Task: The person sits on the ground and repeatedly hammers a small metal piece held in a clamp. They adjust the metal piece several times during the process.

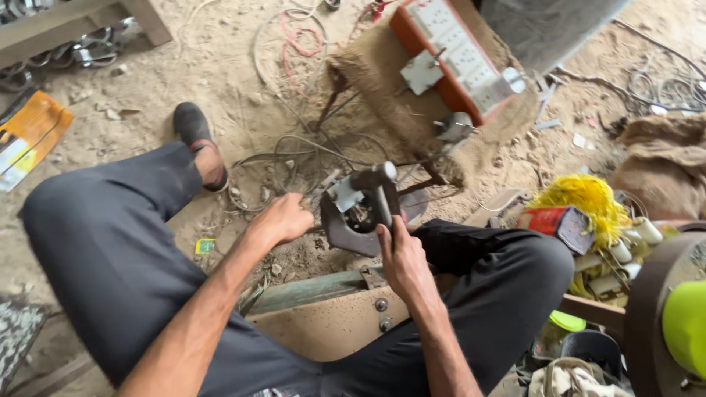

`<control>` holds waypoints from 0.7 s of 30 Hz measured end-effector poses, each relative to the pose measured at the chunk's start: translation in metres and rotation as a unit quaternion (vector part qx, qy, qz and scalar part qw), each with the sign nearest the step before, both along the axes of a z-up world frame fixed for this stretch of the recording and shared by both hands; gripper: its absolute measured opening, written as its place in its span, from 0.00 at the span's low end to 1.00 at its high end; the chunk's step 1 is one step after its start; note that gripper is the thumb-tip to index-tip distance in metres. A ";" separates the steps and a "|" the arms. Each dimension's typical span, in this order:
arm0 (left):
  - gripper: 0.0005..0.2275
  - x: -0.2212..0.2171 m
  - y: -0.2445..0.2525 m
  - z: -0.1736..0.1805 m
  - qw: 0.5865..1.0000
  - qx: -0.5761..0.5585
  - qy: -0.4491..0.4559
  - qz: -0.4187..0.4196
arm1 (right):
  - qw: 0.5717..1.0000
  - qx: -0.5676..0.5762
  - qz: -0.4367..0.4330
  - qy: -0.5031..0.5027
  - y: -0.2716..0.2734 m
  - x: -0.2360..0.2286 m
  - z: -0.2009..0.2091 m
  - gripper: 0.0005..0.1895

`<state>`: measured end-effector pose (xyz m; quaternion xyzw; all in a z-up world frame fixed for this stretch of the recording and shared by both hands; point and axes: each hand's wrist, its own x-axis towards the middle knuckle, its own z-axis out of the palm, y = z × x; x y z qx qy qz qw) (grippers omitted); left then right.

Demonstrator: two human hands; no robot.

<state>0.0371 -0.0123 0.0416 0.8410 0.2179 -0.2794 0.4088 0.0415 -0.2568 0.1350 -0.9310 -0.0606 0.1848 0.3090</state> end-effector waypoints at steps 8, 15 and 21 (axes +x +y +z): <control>0.28 -0.005 0.005 -0.001 0.999 0.009 -0.030 -0.007 | 0.999 0.029 -0.017 -0.009 -0.006 0.002 0.001 0.16; 0.27 -0.003 0.005 0.009 1.000 0.023 0.001 -0.008 | 1.000 0.000 -0.006 0.023 -0.011 0.006 0.011 0.15; 0.25 -0.006 0.003 0.007 1.000 0.022 -0.016 -0.009 | 1.000 0.022 0.002 0.022 -0.010 0.008 0.017 0.14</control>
